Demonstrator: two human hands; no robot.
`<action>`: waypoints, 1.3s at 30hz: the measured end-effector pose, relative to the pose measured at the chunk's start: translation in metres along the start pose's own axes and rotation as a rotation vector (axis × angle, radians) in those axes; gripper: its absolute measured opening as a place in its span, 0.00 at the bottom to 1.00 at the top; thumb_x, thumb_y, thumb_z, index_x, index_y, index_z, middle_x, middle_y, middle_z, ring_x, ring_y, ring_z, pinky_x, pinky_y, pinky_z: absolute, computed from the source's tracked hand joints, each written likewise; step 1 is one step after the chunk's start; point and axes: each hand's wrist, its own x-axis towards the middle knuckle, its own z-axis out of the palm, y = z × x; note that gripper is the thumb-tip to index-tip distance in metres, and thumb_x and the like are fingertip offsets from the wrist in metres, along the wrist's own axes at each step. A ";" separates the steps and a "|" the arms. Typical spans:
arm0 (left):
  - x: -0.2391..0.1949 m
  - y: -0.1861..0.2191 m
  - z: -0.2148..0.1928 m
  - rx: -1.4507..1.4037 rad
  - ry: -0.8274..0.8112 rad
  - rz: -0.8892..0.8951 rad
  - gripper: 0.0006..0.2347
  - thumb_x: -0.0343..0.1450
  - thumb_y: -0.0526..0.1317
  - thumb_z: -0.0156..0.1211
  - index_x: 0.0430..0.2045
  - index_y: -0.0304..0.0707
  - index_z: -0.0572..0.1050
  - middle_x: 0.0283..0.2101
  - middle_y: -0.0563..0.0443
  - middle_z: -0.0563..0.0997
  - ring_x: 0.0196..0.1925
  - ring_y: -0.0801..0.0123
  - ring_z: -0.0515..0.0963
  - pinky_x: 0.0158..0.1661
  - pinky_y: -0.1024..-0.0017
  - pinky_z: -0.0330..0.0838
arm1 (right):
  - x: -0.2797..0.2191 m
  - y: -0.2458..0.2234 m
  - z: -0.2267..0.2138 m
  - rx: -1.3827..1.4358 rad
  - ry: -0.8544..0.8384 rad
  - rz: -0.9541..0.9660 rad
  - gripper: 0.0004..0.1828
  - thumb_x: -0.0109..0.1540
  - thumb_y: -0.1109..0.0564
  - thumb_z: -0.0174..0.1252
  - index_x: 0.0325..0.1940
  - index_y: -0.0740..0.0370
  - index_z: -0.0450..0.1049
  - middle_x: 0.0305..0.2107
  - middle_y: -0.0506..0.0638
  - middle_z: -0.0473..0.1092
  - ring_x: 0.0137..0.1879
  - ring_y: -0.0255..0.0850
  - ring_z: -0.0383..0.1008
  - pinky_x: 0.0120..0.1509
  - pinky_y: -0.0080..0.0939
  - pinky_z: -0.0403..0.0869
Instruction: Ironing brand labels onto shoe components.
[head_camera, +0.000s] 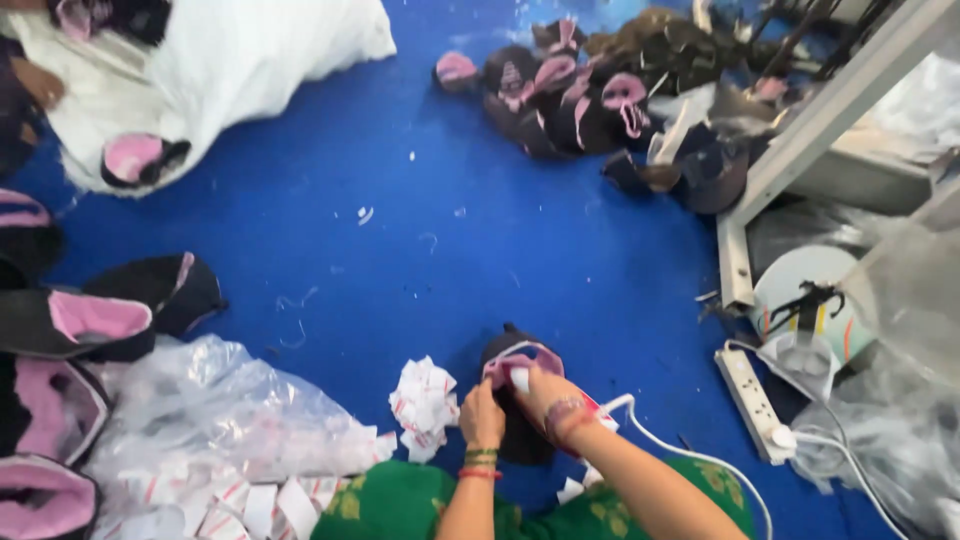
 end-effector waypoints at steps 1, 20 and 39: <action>0.003 0.003 -0.006 -0.005 0.016 0.014 0.17 0.65 0.31 0.55 0.49 0.46 0.77 0.43 0.40 0.82 0.42 0.40 0.82 0.41 0.48 0.76 | 0.000 -0.002 0.003 -0.003 0.021 -0.006 0.23 0.64 0.43 0.54 0.53 0.63 0.69 0.38 0.63 0.78 0.46 0.58 0.81 0.52 0.56 0.78; 0.001 -0.019 0.019 0.010 0.122 0.119 0.14 0.68 0.32 0.55 0.47 0.45 0.77 0.43 0.42 0.83 0.42 0.42 0.82 0.40 0.47 0.77 | -0.030 0.005 -0.052 -0.205 0.007 0.101 0.24 0.64 0.37 0.51 0.45 0.61 0.74 0.38 0.63 0.78 0.44 0.58 0.81 0.49 0.57 0.79; 0.009 0.024 -0.035 0.020 -0.061 -0.030 0.19 0.67 0.29 0.53 0.52 0.48 0.77 0.44 0.42 0.83 0.45 0.43 0.82 0.42 0.49 0.77 | -0.014 0.006 -0.026 -0.047 -0.009 0.053 0.22 0.64 0.42 0.58 0.50 0.63 0.74 0.41 0.65 0.78 0.49 0.59 0.80 0.53 0.57 0.78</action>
